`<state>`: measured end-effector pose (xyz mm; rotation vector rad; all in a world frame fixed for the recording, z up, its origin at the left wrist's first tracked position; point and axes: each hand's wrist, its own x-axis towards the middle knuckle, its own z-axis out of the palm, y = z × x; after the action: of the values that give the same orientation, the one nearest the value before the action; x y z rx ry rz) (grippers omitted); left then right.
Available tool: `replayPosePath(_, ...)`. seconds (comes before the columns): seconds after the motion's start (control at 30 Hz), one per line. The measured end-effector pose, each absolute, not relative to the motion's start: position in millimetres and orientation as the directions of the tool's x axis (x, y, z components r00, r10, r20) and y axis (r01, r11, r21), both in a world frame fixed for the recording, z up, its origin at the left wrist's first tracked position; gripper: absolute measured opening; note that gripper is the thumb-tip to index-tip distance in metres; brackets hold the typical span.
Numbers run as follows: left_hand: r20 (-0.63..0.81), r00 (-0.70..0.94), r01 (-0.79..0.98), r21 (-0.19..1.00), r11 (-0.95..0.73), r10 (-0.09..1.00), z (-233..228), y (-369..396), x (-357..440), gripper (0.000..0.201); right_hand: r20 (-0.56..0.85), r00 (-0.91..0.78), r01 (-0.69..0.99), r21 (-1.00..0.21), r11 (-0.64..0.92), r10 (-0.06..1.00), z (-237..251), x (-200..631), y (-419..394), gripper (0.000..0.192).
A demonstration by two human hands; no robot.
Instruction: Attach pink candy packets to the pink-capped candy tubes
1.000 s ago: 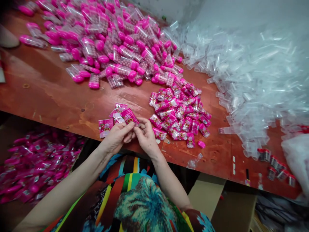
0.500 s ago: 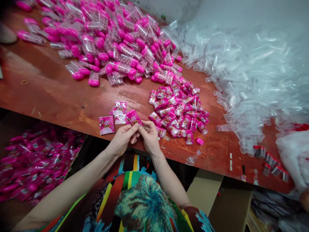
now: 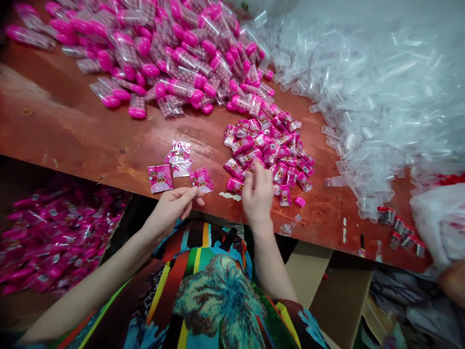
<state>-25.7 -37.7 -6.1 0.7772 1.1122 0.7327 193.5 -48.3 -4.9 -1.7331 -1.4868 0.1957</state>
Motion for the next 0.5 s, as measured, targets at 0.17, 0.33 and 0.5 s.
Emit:
replayPosePath(0.17, -0.442, 0.203, -0.148, 0.868, 0.473, 0.874, -3.7, -29.4, -32.7, 0.038, 0.21, -0.038, 0.826, -0.543, 0.148, 0.977, -30.9, 121.7, -0.4, 0.04)
replayPosePath(0.33, -0.409, 0.131, -0.172, 0.888, 0.427, 0.903, 4.6, -24.4, -40.5, 0.036, 0.006, -0.126, 0.957, -0.262, 0.123, 0.992, -31.4, 75.8, 53.2, 0.043)
replayPosePath(0.5, -0.396, 0.091, -0.192, 0.893, 0.407, 0.914, 1.9, -18.8, -50.0, 0.037, -0.009, -0.137, 0.977, -0.167, 0.133, 0.991, -30.2, 72.2, 61.8, 0.038)
